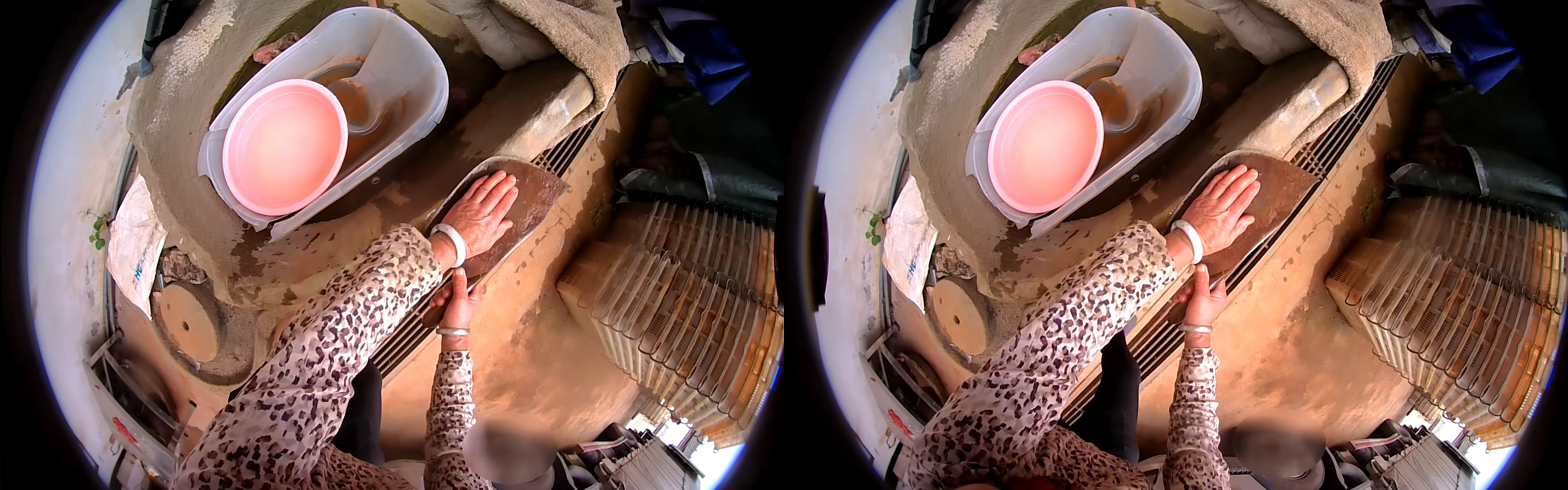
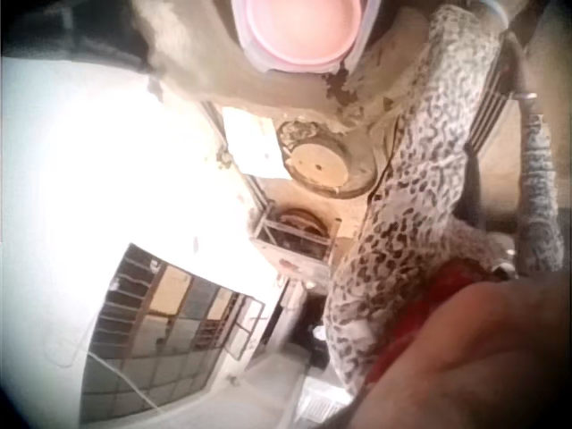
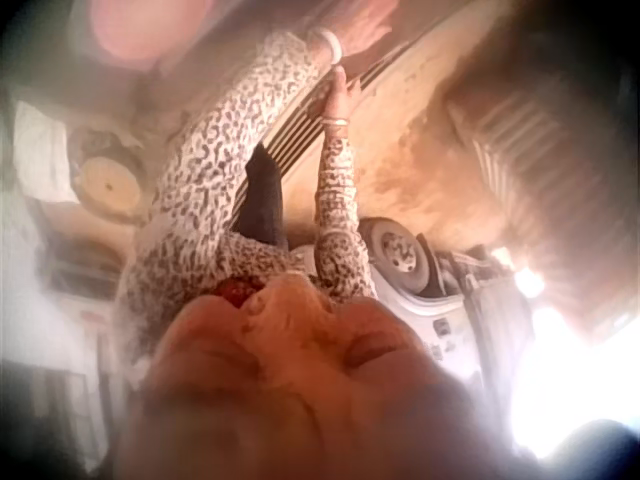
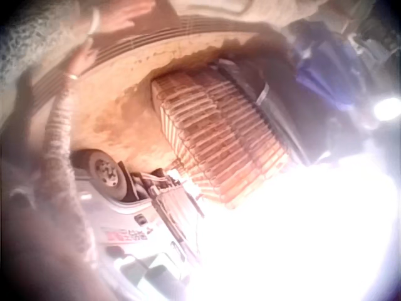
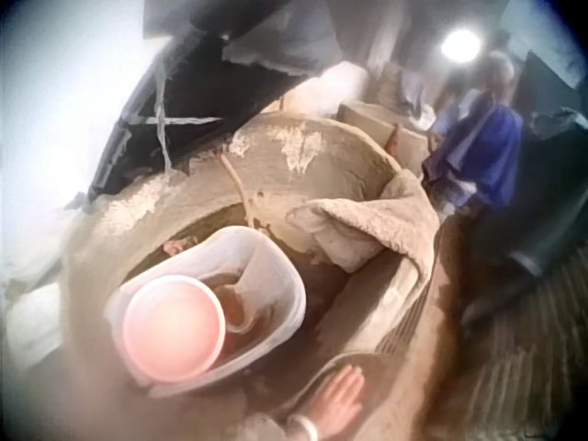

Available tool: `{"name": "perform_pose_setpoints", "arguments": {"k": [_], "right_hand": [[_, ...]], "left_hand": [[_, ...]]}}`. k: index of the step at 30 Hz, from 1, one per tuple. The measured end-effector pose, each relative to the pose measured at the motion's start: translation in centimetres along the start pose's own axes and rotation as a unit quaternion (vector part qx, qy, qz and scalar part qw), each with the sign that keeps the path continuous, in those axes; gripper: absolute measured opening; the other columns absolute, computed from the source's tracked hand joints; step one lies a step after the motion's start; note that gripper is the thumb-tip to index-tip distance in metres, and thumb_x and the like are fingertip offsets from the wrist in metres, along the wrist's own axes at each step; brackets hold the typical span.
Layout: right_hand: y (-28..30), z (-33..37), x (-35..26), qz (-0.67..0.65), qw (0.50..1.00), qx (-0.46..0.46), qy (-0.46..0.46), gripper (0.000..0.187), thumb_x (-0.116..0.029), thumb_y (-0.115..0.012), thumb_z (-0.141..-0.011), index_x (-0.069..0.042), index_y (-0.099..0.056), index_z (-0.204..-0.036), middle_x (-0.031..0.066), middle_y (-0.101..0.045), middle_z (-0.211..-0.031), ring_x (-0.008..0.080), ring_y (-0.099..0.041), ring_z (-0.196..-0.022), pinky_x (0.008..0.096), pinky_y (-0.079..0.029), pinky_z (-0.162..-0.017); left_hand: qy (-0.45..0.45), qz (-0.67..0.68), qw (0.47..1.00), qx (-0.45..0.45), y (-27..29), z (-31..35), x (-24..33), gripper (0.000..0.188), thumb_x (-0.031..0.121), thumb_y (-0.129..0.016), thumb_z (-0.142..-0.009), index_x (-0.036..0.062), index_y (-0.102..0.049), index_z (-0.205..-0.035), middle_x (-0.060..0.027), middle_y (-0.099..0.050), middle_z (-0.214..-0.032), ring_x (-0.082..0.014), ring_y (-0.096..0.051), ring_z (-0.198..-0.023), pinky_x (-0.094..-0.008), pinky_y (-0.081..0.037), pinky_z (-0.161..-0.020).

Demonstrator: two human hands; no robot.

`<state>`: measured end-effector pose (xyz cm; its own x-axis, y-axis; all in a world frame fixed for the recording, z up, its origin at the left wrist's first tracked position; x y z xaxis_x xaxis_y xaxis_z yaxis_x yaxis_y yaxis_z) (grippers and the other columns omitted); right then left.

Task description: The person cleans a large metal cleaver by rubbing the blade with water from a pink bowl at an outdoor utility sink.

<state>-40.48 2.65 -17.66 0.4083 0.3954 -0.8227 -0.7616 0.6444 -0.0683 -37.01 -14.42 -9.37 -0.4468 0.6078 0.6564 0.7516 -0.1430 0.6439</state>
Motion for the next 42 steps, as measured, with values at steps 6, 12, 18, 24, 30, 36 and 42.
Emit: {"name": "perform_pose_setpoints", "arguments": {"k": [6, 12, 18, 24, 30, 36, 42], "right_hand": [[2.7, 5.4, 4.9, 0.032, 0.999, 0.017, -0.029, 0.016, -0.02, -0.062, -0.097, -0.01, -0.05, -0.094, 0.0002, -0.045, -0.055, 0.0124, -0.044, -0.04, 0.0294, -0.042, -0.037], [1.1, 3.1, 2.9, 0.034, 0.999, 0.0, -0.038, 0.024, -0.023, -0.064, -0.096, -0.01, -0.048, -0.085, 0.0, -0.044, -0.056, 0.0127, -0.043, -0.04, 0.0311, -0.041, -0.037], [3.1, 2.8, 3.1, 0.055, 0.997, -0.021, -0.042, 0.021, -0.022, -0.065, -0.096, -0.011, -0.049, -0.089, 0.0001, -0.044, -0.056, 0.0125, -0.044, -0.042, 0.0302, -0.041, -0.038], [2.5, 4.8, 3.7, 0.03, 0.997, -0.036, -0.055, 0.019, -0.02, -0.064, -0.097, -0.008, -0.051, -0.09, 0.0005, -0.047, -0.053, 0.0115, -0.044, -0.04, 0.0281, -0.041, -0.038], [2.2, 1.1, 0.6, 0.03, 0.998, -0.044, -0.033, 0.023, -0.019, -0.066, -0.096, -0.008, -0.051, -0.083, 0.0005, -0.05, -0.053, 0.0103, -0.046, -0.04, 0.0261, -0.04, -0.037], [4.6, 6.2, 4.8, 0.075, 0.995, -0.019, -0.069, 0.017, -0.019, -0.069, -0.094, -0.007, -0.057, -0.089, 0.0014, -0.051, -0.055, 0.014, -0.049, -0.039, 0.03, -0.043, -0.037], [0.6, 0.8, -1.0, 0.048, 0.996, -0.042, -0.057, 0.024, -0.024, -0.068, -0.094, -0.008, -0.052, -0.085, 0.0015, -0.051, -0.058, 0.0122, -0.049, -0.042, 0.0288, -0.044, -0.039]], "left_hand": [[0.032, 0.045, 0.998, 0.016, 1.1, 7.4, 1.1, 0.064, 0.023, -0.069, -0.086, -0.0008, -0.044, -0.139, -0.0172, -0.038, -0.151, -0.0344, -0.031, -0.143, -0.0474, -0.028, -0.118], [0.046, 0.037, 0.998, 0.022, 1.5, 4.5, -0.1, 0.061, 0.021, -0.068, -0.085, -0.0015, -0.046, -0.137, -0.0168, -0.039, -0.15, -0.0348, -0.033, -0.142, -0.0478, -0.029, -0.117], [0.082, 0.035, 0.996, 0.017, 1.6, 5.1, 0.3, 0.062, 0.023, -0.067, -0.085, -0.002, -0.045, -0.138, -0.017, -0.038, -0.151, -0.035, -0.031, -0.143, -0.0482, -0.028, -0.117], [0.08, 0.05, 0.995, 0.027, 1.9, 7.3, 0.7, 0.062, 0.019, -0.067, -0.085, -0.0004, -0.044, -0.139, -0.0175, -0.039, -0.15, -0.0361, -0.034, -0.141, -0.0484, -0.029, -0.117], [0.077, 0.021, 0.996, 0.048, 2.6, 2.9, 0.5, 0.059, 0.018, -0.066, -0.086, -0.0004, -0.045, -0.138, -0.0174, -0.04, -0.149, -0.0369, -0.035, -0.14, -0.0488, -0.03, -0.116], [0.089, 0.046, 0.995, 0.015, 2.6, 7.9, 2.4, 0.058, 0.017, -0.065, -0.087, 0.0001, -0.045, -0.138, -0.0188, -0.04, -0.149, -0.0388, -0.035, -0.14, -0.0501, -0.029, -0.116], [0.066, -0.009, 0.997, 0.041, 3.5, 0.5, 0.3, 0.055, 0.017, -0.064, -0.087, -0.0002, -0.046, -0.136, -0.0186, -0.04, -0.148, -0.0386, -0.034, -0.139, -0.0478, -0.029, -0.116]]}}
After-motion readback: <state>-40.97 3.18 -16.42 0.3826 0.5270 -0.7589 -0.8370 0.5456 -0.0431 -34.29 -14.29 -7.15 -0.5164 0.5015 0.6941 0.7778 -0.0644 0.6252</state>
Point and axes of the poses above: each hand's wrist, its own z-axis away from the middle knuckle, its own y-axis out of the back of the hand, x = y × z, the point moved 9 cm from there along -z, towards the middle knuckle
